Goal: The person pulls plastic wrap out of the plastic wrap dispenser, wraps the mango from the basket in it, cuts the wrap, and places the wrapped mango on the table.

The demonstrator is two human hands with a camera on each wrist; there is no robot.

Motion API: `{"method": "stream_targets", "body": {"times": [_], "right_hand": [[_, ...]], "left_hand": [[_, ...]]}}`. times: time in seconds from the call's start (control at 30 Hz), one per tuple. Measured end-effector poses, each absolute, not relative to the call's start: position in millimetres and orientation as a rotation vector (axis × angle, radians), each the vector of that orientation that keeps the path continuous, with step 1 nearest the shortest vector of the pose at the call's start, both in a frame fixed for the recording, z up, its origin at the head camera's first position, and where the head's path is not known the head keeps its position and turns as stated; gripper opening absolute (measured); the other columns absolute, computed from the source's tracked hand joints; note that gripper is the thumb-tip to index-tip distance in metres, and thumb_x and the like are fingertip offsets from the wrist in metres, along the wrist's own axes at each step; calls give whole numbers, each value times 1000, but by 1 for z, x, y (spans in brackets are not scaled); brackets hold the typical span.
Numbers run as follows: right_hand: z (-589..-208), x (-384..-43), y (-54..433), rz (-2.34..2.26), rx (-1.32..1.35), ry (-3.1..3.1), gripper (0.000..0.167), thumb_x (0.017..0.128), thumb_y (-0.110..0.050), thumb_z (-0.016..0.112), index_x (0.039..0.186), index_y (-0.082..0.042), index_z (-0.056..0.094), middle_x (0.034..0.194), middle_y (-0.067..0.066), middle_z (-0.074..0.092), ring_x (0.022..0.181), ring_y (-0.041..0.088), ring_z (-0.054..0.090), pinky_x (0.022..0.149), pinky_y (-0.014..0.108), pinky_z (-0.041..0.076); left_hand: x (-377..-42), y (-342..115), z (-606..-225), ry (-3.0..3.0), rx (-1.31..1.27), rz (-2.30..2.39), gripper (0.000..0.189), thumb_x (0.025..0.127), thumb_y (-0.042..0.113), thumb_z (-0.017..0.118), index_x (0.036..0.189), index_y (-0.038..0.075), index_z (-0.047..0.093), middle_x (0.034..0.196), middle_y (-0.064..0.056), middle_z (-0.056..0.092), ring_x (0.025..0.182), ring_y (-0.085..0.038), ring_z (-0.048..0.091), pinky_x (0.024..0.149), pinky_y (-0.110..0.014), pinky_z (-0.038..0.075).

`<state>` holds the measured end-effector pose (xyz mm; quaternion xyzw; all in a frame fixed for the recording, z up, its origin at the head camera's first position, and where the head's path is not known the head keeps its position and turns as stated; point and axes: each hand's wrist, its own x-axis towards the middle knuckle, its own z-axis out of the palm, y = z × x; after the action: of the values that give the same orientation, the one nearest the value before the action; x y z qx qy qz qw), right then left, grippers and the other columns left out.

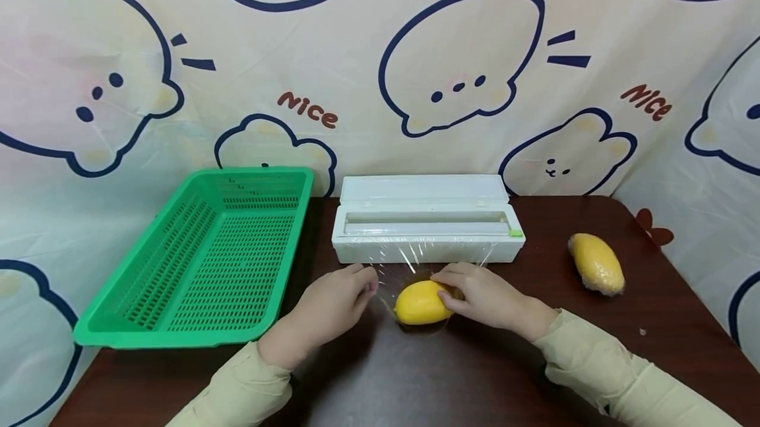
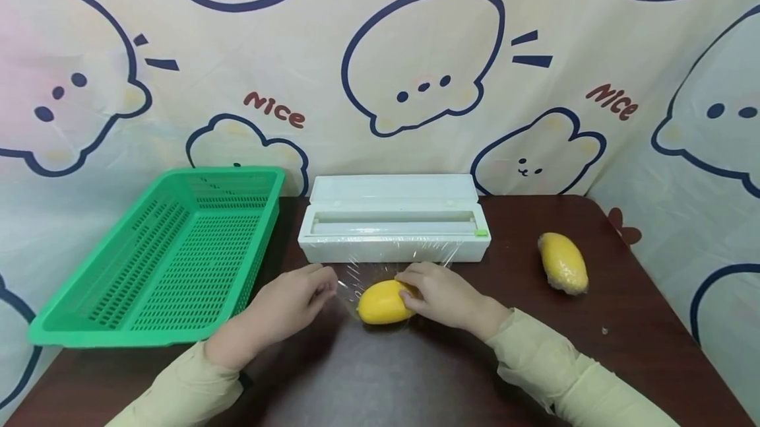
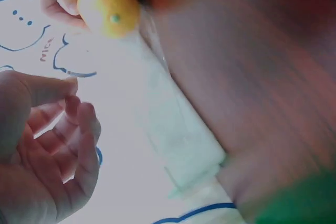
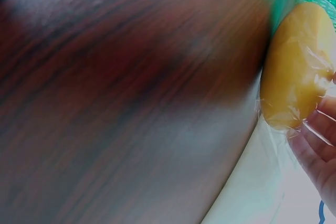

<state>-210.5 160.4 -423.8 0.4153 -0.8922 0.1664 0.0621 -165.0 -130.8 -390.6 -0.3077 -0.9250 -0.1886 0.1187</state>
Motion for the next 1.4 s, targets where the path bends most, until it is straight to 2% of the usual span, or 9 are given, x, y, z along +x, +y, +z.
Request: {"method": "stream_targets", "body": {"times": [0.23,0.5,0.63,0.77,0.9,1.03,1.13,1.27,1.4], "right_hand": [[-423,-210,159,514,1267,-2689,28,99,-16,66,121,0,73,116,9,69,104,22,66,91,41,55],[-423,-210,155,521,1273,-2664,26,98,-12,67,119,2,73,114,10,69,102,24,67,89,41,56],[-424,-209,154,558,1258,-2665,26,97,-12,67,119,0,72,124,11,62,98,19,65,85,35,56],[-424,-208,154,559,1241,-2667,24,96,-14,68,116,-2,73,118,6,58,89,13,60,78,29,55],[-423,-208,154,547,1239,-2678,23,96,-12,68,117,-3,70,108,2,63,91,13,60,79,33,55],[-422,-207,156,546,1225,-2683,25,95,-12,69,118,-5,67,109,3,67,97,18,62,87,40,53],[-423,-206,158,524,1234,-2659,25,94,-15,71,117,-6,69,110,3,67,104,21,61,95,44,50],[-424,-205,163,479,1256,-2673,38,94,-28,74,124,-4,69,127,7,64,119,28,57,103,52,44],[-421,-204,170,437,1285,-2741,72,86,-53,78,137,-5,64,139,9,57,127,30,52,106,57,34]], "left_hand": [[-172,-104,-388,-2665,-957,-453,14,93,7,73,88,15,63,81,5,56,66,-13,54,56,-26,47],[-188,-75,-395,-2704,-1071,-515,10,95,6,72,91,12,65,87,2,60,72,-14,58,63,-25,50],[-193,-70,-402,-2718,-1079,-575,12,93,3,73,90,12,65,85,1,59,72,-15,57,65,-25,50],[-194,-70,-405,-2701,-1081,-656,11,92,1,73,96,9,66,89,-3,65,78,-18,63,71,-28,53],[-193,-69,-407,-2713,-1064,-706,10,94,1,71,100,7,66,93,-5,69,83,-21,66,76,-31,54],[-190,-70,-409,-2716,-1057,-705,7,93,1,71,96,7,69,92,-5,71,82,-23,64,77,-33,54],[-188,-71,-408,-2739,-1047,-699,6,95,4,71,100,5,72,97,-6,72,87,-24,65,83,-34,55],[-186,-73,-408,-2811,-1037,-683,19,98,13,71,112,2,73,110,-9,73,100,-26,66,92,-37,53],[-184,-74,-406,-2877,-1040,-651,39,94,27,77,123,1,69,120,-11,71,108,-27,64,95,-37,52]]}}
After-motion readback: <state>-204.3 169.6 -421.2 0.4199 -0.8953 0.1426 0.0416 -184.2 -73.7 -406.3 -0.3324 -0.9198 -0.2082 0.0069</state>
